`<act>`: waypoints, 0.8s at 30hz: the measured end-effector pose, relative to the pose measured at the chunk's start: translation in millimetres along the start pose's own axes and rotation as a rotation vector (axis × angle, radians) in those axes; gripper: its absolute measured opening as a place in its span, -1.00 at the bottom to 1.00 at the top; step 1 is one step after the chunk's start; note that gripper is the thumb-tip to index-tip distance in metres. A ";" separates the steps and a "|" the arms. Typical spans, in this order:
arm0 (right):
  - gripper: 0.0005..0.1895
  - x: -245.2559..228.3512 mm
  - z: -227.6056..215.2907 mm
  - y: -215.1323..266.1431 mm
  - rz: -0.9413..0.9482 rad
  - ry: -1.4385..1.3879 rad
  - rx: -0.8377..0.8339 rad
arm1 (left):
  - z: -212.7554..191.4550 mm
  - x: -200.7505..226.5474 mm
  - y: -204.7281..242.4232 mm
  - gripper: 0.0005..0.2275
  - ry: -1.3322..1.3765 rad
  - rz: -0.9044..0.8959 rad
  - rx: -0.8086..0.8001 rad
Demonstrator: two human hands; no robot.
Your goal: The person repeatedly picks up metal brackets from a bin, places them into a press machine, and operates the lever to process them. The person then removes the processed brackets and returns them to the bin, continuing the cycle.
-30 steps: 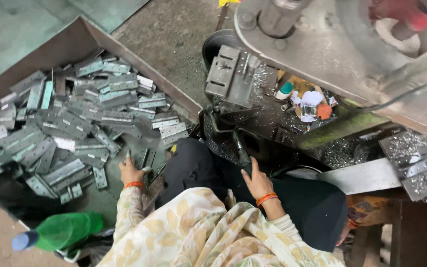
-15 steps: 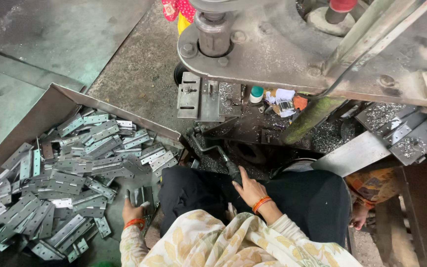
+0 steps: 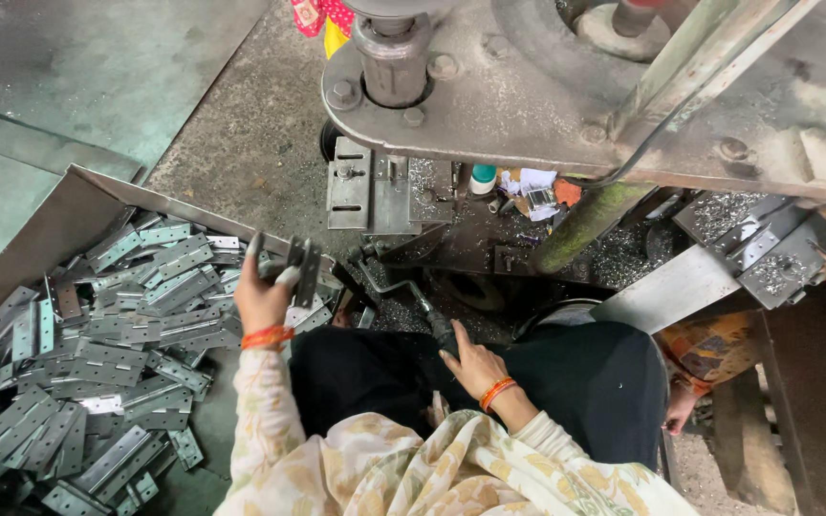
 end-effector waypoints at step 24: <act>-0.14 -9.8 -3.8 -9.7 0.027 0.180 -0.091 | 237.7 74.2 -53.5 -0.72 -1.343 0.301 -0.324</act>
Point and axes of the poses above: each hand's wrist, its own y-axis away from the middle knuckle, its own z-axis out of the palm, x = y × z, the point moved 10 cm from there along -y, towards the middle knuckle, and after that the axes turned 7 degrees about -x, right-handed, at the moved point
